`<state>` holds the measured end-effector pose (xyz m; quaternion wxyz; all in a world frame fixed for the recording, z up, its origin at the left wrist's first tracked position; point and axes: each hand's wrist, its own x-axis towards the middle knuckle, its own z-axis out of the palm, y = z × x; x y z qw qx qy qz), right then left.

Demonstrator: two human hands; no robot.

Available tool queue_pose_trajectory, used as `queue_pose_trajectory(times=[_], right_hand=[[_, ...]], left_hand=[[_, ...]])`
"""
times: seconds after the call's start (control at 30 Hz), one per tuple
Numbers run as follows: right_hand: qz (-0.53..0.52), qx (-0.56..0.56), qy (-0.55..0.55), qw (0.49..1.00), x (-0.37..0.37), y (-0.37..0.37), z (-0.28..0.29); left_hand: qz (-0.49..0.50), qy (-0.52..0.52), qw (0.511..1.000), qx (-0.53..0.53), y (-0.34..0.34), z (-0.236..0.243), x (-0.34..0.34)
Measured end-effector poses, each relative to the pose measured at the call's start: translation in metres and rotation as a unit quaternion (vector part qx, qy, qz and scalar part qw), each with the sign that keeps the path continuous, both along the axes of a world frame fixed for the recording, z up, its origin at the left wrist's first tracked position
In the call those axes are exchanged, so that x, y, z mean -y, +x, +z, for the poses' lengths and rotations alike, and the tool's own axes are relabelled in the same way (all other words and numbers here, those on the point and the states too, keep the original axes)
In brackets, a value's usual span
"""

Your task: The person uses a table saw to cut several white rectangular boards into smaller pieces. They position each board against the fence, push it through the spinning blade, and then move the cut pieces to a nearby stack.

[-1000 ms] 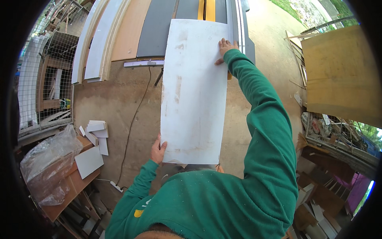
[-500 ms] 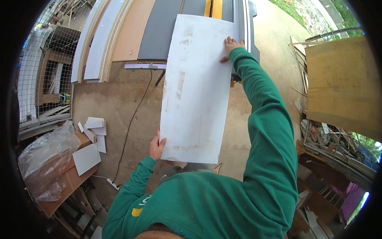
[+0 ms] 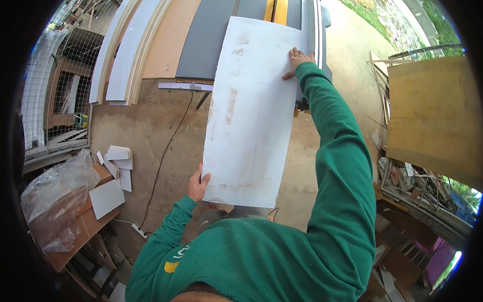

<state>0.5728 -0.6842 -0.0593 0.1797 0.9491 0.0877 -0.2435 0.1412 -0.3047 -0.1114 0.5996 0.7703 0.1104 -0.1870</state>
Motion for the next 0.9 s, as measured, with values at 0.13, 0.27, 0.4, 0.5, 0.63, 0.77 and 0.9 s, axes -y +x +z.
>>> queue_pose_trajectory(times=[0.13, 0.27, 0.4, 0.5, 0.63, 0.77, 0.9], right_hand=[[0.001, -0.01, -0.008, 1.0, 0.001, 0.006, 0.0], [-0.002, -0.002, -0.002, 1.0, 0.001, 0.011, 0.0], [-0.01, 0.007, 0.009, 1.0, 0.002, 0.016, 0.0], [-0.007, 0.011, 0.012, 1.0, 0.004, 0.022, 0.0], [-0.001, -0.004, -0.009, 1.0, 0.002, 0.031, 0.001], [0.01, -0.013, -0.021, 1.0, 0.009, 0.041, -0.002], [0.005, -0.008, 0.006, 1.0, 0.01, 0.048, 0.001]], left_hand=[[-0.003, 0.007, 1.0, 0.006, 0.004, -0.004, 0.0], [0.002, 0.005, 1.0, 0.007, 0.009, -0.002, 0.001], [0.013, -0.001, 1.0, -0.003, 0.016, 0.001, 0.004], [0.008, 0.009, 1.0, 0.001, 0.023, 0.001, 0.005], [0.016, -0.004, 1.0, -0.012, 0.03, 0.003, 0.007], [0.022, -0.009, 1.0, -0.008, 0.035, -0.001, 0.008], [0.027, -0.004, 1.0, 0.013, 0.045, 0.0, 0.012]])
